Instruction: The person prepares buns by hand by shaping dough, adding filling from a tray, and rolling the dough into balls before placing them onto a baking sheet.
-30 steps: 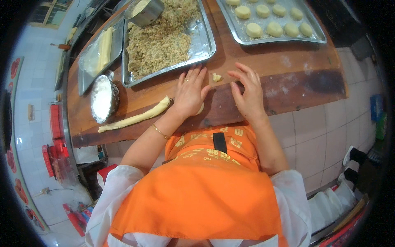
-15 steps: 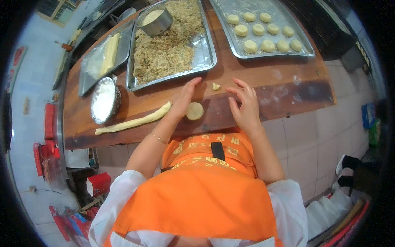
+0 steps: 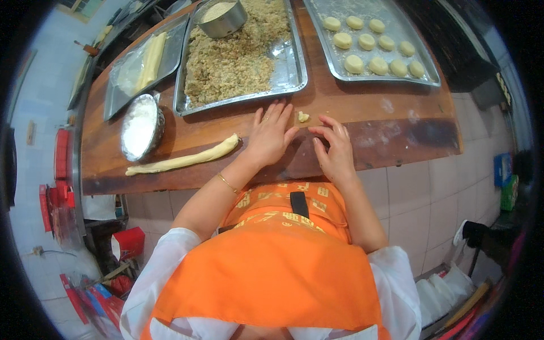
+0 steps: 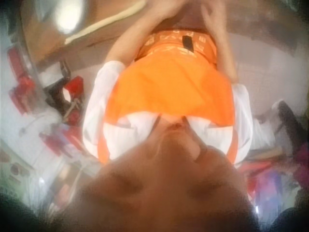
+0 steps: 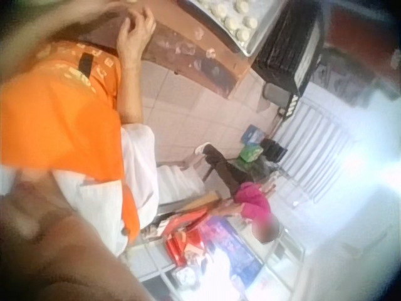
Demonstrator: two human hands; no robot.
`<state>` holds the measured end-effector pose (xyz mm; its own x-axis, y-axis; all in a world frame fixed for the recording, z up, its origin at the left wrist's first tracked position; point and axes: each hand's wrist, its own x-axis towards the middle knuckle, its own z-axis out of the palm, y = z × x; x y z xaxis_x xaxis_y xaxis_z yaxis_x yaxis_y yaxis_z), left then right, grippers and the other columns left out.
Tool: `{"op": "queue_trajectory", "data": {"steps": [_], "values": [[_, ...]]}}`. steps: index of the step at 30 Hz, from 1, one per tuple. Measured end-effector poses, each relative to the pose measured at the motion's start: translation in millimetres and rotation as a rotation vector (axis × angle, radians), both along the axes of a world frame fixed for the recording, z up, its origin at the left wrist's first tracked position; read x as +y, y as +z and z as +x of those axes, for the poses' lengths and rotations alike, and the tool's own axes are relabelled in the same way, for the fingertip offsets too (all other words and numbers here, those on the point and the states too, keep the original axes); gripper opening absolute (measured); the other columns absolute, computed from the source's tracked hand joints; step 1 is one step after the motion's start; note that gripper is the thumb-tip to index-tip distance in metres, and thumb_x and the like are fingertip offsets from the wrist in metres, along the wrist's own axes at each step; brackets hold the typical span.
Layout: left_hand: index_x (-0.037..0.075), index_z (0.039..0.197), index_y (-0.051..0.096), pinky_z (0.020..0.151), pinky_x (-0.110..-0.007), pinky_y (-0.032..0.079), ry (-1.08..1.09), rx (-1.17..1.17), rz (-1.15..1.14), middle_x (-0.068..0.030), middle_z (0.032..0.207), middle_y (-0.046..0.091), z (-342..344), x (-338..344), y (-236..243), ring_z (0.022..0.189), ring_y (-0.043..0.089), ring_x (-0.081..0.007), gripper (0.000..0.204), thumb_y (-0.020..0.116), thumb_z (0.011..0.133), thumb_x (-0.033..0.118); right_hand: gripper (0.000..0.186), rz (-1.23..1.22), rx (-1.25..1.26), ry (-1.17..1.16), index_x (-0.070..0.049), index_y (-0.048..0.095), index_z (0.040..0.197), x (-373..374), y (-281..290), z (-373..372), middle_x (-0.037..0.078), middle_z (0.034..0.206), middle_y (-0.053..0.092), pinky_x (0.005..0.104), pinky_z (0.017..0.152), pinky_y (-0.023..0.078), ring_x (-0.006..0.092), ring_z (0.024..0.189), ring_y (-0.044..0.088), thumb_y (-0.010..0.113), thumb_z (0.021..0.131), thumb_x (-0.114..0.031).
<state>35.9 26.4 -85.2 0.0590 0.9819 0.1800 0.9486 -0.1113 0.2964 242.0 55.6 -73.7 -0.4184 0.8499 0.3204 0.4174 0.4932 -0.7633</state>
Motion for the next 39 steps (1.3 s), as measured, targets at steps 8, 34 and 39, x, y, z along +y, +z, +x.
{"op": "queue_trajectory", "data": {"steps": [8, 34, 39], "values": [[0.002, 0.145, 0.047, 0.116, -0.045, 0.032, -0.127, -0.487, -0.021, -0.0183, 0.148, 0.047, -36, -9, -14, 0.138, 0.042, -0.0367, 0.056, 0.061, 0.097, 0.027, 0.024, 0.030, -0.009, 0.005, -0.007, 0.071, 0.110, 0, 7, 1, 0.014, 0.131, 0.060, 0.0412, 0.100, 0.048, 0.0338, 0.118, 0.057, 0.067, 0.087, -0.003], [0.000, 0.142, 0.046, 0.104, -0.042, 0.045, 0.099, -1.792, -0.261, -0.0176, 0.136, 0.059, -13, 2, 60, 0.127, 0.056, -0.0306, 0.060, 0.030, 0.109, 0.048, 0.059, -0.379, 0.347, -0.044, -0.006, 0.058, 0.136, 216, 56, 34, 0.008, 0.125, 0.064, 0.0330, 0.094, 0.051, 0.0175, 0.110, 0.061, 0.081, 0.083, -0.019], [-0.003, 0.134, 0.051, 0.103, -0.042, 0.046, 0.122, -1.717, -0.213, -0.0220, 0.126, 0.064, -28, -13, 58, 0.118, 0.062, -0.0303, 0.051, 0.035, 0.110, 0.039, 0.059, 0.065, -0.025, -0.541, -0.004, 0.059, 0.131, 377, 23, 111, 0.022, 0.123, 0.065, 0.0430, 0.103, 0.048, 0.0364, 0.117, 0.061, 0.081, 0.080, -0.024]]}}
